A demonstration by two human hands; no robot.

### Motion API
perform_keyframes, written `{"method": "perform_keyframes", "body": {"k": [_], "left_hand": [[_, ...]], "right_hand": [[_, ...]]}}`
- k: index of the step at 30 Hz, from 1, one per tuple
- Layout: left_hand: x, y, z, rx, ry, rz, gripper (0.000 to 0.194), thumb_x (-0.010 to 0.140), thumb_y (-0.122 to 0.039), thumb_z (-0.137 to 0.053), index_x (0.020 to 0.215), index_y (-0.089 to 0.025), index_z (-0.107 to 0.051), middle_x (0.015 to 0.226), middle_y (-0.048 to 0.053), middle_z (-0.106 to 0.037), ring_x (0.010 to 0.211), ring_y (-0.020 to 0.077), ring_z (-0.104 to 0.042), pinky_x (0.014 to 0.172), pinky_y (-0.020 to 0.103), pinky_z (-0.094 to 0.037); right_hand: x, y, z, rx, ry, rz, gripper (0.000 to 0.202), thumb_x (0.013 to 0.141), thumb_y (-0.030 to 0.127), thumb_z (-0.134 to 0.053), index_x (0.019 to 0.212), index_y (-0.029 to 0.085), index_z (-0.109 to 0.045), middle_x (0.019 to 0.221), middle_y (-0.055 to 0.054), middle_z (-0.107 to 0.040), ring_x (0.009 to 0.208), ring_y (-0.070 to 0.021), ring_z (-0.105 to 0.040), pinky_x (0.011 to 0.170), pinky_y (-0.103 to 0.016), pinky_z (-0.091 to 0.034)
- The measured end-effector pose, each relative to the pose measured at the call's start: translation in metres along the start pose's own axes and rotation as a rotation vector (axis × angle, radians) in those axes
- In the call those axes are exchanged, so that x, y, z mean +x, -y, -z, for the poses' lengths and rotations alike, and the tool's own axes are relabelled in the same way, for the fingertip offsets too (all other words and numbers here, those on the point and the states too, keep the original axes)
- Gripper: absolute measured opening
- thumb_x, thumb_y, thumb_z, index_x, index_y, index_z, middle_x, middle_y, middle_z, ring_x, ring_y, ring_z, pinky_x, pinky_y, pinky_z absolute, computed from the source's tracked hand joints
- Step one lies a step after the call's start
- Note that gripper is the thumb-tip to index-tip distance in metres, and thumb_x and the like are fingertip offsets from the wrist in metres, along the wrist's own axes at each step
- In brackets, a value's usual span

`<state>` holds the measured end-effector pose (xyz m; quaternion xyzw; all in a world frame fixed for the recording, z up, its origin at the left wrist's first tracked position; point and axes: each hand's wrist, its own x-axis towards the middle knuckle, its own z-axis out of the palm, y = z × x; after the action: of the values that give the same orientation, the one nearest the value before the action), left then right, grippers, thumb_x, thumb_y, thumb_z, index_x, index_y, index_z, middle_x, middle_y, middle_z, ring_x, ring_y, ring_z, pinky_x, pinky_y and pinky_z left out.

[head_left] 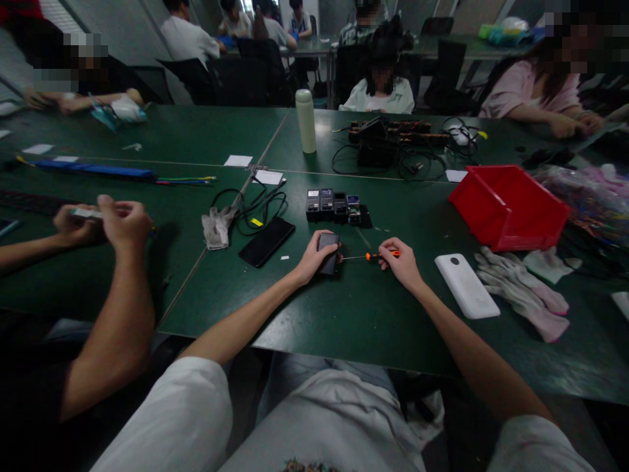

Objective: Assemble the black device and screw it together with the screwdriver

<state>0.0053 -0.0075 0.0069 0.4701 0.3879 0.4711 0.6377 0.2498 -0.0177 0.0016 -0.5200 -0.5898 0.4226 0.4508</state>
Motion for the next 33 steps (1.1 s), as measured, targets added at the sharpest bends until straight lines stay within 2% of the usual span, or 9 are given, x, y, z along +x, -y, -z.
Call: {"method": "perform_keyframes", "body": {"k": [16,33], "left_hand": [[-0.001,-0.002,0.000,-0.011,-0.011,0.025,0.043,0.077,-0.032,-0.065,0.114,-0.024,-0.044,0.102,0.003,-0.062,0.068,0.0128,-0.066,0.064,0.028,-0.055],[0.001,-0.001,0.000,-0.001,-0.010,0.027,0.044,0.077,-0.033,-0.065,0.114,-0.024,-0.042,0.102,0.003,-0.062,0.068,0.0124,-0.066,0.064,0.028,-0.056]], "right_hand": [[-0.003,0.010,0.000,-0.028,0.005,0.002,0.027,0.083,0.044,-0.062,0.086,0.017,-0.057,0.068,0.000,-0.060,0.051,-0.0110,-0.059,0.047,-0.022,-0.047],[0.000,0.004,0.000,-0.025,-0.005,0.006,0.028,0.082,0.045,-0.062,0.086,0.018,-0.056,0.066,0.001,-0.060,0.048,-0.0104,-0.057,0.045,-0.022,-0.046]]}}
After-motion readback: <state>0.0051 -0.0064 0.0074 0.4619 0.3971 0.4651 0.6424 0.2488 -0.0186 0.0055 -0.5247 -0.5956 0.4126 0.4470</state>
